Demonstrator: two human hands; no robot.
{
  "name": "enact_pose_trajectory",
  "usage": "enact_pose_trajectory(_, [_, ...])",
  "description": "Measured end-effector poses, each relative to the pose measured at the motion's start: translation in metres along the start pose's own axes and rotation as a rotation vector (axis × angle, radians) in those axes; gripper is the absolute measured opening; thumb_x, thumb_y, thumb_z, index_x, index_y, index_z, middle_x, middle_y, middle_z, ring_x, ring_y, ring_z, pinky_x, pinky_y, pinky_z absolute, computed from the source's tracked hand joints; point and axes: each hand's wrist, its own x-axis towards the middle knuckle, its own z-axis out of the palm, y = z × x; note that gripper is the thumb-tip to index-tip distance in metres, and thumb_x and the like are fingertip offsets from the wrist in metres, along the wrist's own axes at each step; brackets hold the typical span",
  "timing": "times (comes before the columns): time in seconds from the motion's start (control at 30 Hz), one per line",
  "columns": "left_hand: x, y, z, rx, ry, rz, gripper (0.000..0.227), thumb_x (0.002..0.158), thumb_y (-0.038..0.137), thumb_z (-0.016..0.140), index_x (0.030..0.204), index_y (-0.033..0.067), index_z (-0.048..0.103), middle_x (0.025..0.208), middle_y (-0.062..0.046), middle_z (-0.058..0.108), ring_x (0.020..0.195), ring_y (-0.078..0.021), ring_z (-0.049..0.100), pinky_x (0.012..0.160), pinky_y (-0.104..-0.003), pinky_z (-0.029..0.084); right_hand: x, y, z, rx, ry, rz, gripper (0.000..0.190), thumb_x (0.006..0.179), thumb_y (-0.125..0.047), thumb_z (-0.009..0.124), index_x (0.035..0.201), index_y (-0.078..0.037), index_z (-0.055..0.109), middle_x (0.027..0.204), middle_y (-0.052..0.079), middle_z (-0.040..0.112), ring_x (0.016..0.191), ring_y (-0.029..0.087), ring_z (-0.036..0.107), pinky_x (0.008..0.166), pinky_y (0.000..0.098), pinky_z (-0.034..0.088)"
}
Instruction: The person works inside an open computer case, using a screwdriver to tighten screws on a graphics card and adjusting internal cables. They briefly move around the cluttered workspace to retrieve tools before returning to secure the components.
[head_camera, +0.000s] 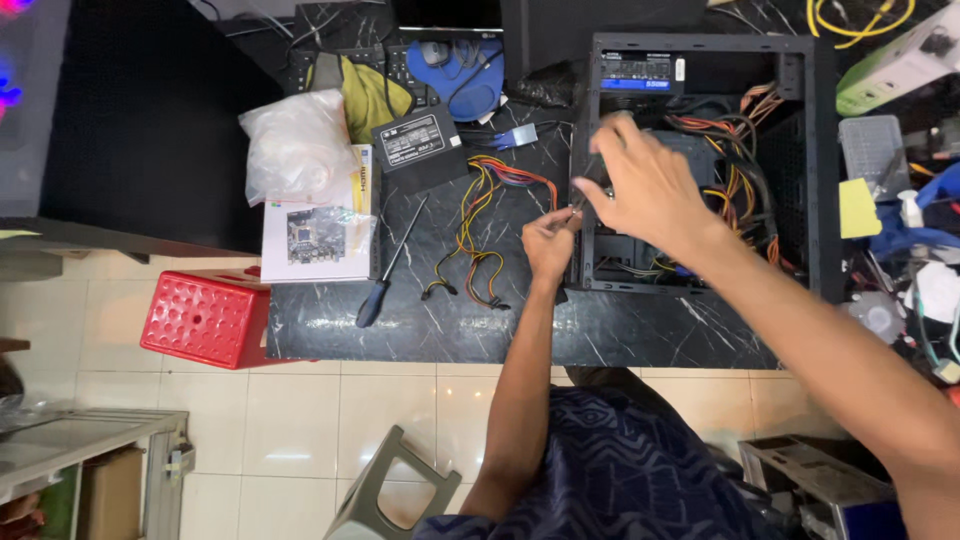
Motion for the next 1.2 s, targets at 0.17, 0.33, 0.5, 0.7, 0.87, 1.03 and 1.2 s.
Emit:
enact_pose_trajectory(0.17, [-0.001, -0.007, 0.001, -0.035, -0.008, 0.048, 0.023, 0.074, 0.02, 0.086, 0.096, 0.0155, 0.083, 0.082, -0.014, 0.076, 0.081, -0.0207, 0.073, 0.078, -0.033, 0.055, 0.002, 0.012, 0.043, 0.133, 0.146, -0.147, 0.031, 0.097, -0.039, 0.076, 0.106, -0.014, 0.06, 0.09, 0.011, 0.067, 0.075, 0.038, 0.074, 0.066, 0.0478, 0.061])
enact_pose_trajectory(0.33, [0.0, 0.0, 0.002, -0.078, -0.007, 0.06, 0.022, 0.074, 0.016, 0.085, 0.096, 0.0123, 0.082, 0.083, -0.016, 0.076, 0.078, -0.0193, 0.073, 0.075, -0.032, 0.054, 0.007, -0.006, -0.014, 0.248, -0.145, -0.072, 0.037, 0.092, -0.026, 0.062, 0.123, -0.006, 0.055, 0.12, 0.026, 0.053, 0.094, 0.054, 0.067, 0.078, 0.06, 0.057])
enact_pose_trajectory(0.5, [0.0, -0.003, 0.002, -0.08, -0.012, 0.047, 0.022, 0.073, 0.015, 0.085, 0.094, 0.0117, 0.082, 0.081, -0.013, 0.076, 0.076, -0.0164, 0.071, 0.073, -0.029, 0.053, 0.01, 0.003, 0.036, 0.329, 0.02, -0.105, 0.032, 0.089, -0.028, 0.08, 0.11, -0.01, 0.063, 0.094, 0.016, 0.072, 0.081, 0.042, 0.075, 0.065, 0.0477, 0.06])
enact_pose_trajectory(0.7, [-0.003, -0.004, 0.001, -0.08, -0.023, 0.055, 0.026, 0.073, 0.012, 0.084, 0.098, 0.0076, 0.081, 0.085, -0.016, 0.076, 0.082, -0.0155, 0.069, 0.078, -0.033, 0.054, 0.009, -0.012, -0.013, 0.318, -0.202, -0.092, 0.043, 0.083, -0.023, 0.08, 0.115, -0.006, 0.056, 0.149, 0.023, 0.043, 0.116, 0.054, 0.064, 0.078, 0.0605, 0.061])
enact_pose_trajectory(0.87, [-0.005, -0.002, 0.001, -0.095, -0.01, 0.027, 0.027, 0.072, 0.016, 0.087, 0.096, 0.0084, 0.082, 0.085, -0.015, 0.077, 0.081, -0.0172, 0.071, 0.079, -0.031, 0.054, 0.004, -0.006, 0.018, -0.033, 0.111, -0.101, 0.043, 0.106, -0.052, 0.064, 0.102, -0.01, 0.069, 0.073, 0.012, 0.07, 0.062, 0.028, 0.074, 0.059, 0.0371, 0.061])
enact_pose_trajectory(1.03, [-0.007, 0.003, -0.003, -0.074, 0.001, 0.047, 0.027, 0.071, 0.017, 0.088, 0.096, 0.0088, 0.082, 0.087, -0.016, 0.077, 0.083, -0.0204, 0.072, 0.079, -0.033, 0.054, 0.016, -0.005, -0.02, 0.299, -0.148, -0.068, 0.029, 0.093, -0.027, 0.064, 0.111, -0.003, 0.064, 0.116, 0.024, 0.063, 0.105, 0.046, 0.065, 0.085, 0.0568, 0.053])
enact_pose_trajectory(1.2, [-0.005, 0.001, 0.001, -0.045, -0.002, 0.066, 0.025, 0.071, 0.019, 0.089, 0.095, 0.0111, 0.082, 0.087, -0.015, 0.077, 0.086, -0.0212, 0.073, 0.08, -0.033, 0.054, 0.005, 0.013, 0.027, 0.195, 0.121, -0.216, 0.03, 0.098, -0.035, 0.076, 0.103, -0.009, 0.061, 0.095, 0.012, 0.067, 0.076, 0.038, 0.075, 0.065, 0.0451, 0.061])
